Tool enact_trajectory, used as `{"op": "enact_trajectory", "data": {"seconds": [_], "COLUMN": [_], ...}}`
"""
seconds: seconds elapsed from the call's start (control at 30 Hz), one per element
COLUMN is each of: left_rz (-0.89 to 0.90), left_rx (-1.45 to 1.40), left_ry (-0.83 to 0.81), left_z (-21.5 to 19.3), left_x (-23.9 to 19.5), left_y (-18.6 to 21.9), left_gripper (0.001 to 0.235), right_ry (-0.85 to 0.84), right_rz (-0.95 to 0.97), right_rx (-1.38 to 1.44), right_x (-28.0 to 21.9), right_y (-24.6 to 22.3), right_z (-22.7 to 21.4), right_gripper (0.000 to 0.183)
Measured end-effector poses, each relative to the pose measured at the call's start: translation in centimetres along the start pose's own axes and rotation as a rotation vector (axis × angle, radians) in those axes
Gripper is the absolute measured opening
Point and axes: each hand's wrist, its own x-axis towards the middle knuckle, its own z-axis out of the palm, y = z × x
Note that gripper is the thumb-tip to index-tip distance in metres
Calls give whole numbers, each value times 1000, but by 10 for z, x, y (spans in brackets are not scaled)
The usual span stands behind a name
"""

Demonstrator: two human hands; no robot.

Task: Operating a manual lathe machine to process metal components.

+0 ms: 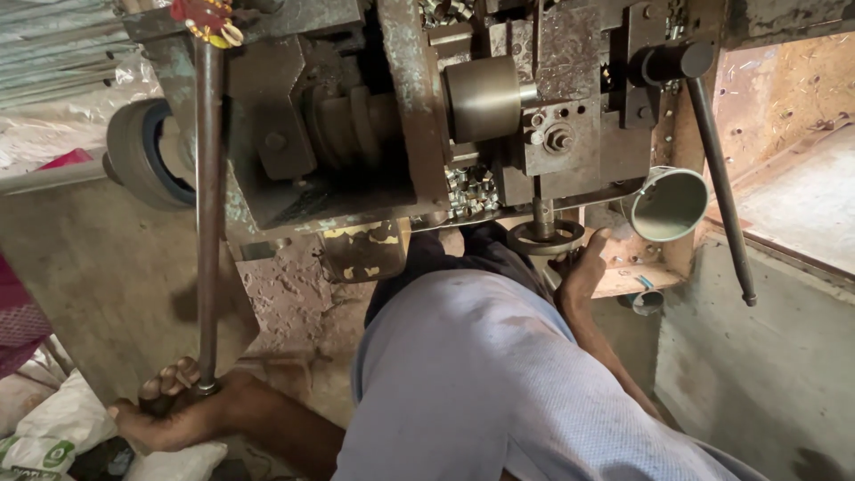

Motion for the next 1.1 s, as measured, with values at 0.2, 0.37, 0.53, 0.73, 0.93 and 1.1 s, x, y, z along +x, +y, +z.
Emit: {"op": "enact_trajectory", "data": {"seconds": [0.2, 0.37, 0.53, 0.73, 0.93, 1.1], "left_rz": [-19, 14, -13, -51, -39, 36], "left_rx": [-37, 29, -59, -88, -50, -47], "left_ry": [-25, -30, -53, -60, -70, -11], "left_z": [-4, 1, -7, -6, -12, -15], "left_x": [3, -2, 5, 4, 6, 7], "left_y": [-1, 0, -3, -2, -3, -7], "left_gripper": [34, 31, 33, 32, 33, 27], "right_ry": [47, 27, 49, 32, -266, -615], "right_rz": [-45, -62, -40, -35, -208, -417], "right_rx": [-145, -127, -186, -284, -386, -592], "right_x": [24, 37, 51, 53, 6, 13], "right_y": [4, 11, 22, 17, 10, 24], "right_z": [-7, -12, -17, -18, -10, 25], "right_gripper": [86, 83, 85, 85, 53, 35]}}
